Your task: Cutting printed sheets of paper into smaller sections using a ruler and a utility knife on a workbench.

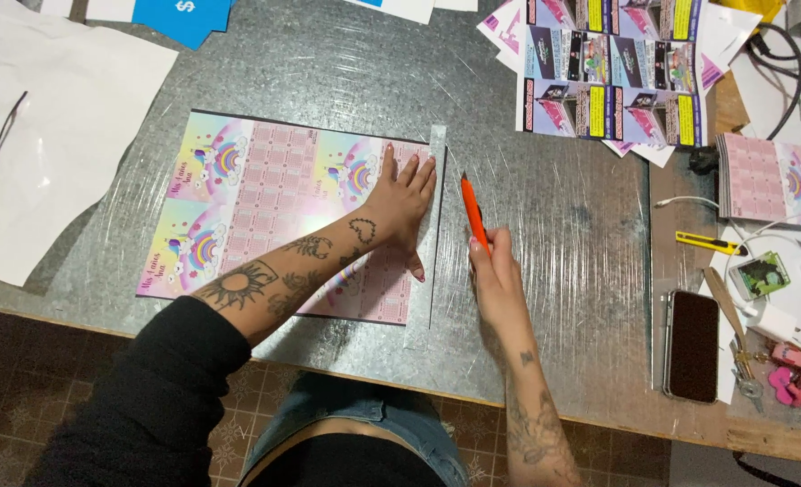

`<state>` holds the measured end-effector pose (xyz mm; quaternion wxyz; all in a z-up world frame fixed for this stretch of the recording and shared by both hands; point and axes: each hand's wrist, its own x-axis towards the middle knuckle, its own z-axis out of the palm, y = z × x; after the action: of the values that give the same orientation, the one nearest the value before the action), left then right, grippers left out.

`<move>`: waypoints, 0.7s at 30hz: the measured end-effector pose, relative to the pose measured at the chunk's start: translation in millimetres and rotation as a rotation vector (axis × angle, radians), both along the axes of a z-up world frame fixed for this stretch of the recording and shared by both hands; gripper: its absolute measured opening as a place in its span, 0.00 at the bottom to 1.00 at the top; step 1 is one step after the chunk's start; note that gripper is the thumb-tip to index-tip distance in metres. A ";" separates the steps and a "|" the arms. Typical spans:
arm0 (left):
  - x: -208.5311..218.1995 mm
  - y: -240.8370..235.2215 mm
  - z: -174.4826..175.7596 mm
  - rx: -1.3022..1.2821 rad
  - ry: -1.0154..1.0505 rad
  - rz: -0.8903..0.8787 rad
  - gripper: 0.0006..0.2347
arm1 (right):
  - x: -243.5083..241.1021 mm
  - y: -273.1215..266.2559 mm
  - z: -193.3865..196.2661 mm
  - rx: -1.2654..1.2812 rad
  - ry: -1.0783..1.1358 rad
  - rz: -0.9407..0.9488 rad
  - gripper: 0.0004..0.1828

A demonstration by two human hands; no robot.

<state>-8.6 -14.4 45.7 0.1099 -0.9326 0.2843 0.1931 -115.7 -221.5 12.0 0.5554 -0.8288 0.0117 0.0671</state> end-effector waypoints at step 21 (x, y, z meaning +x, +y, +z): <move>5.4 0.7 -25.5 -0.072 0.009 -0.030 0.76 | 95.4 61.0 7.7 -0.640 -0.003 -0.068 0.26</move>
<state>-3.2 -13.7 20.2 0.0780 -0.9308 0.3054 0.1851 -20.4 -160.5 19.8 0.2684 -0.9606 0.0593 0.0402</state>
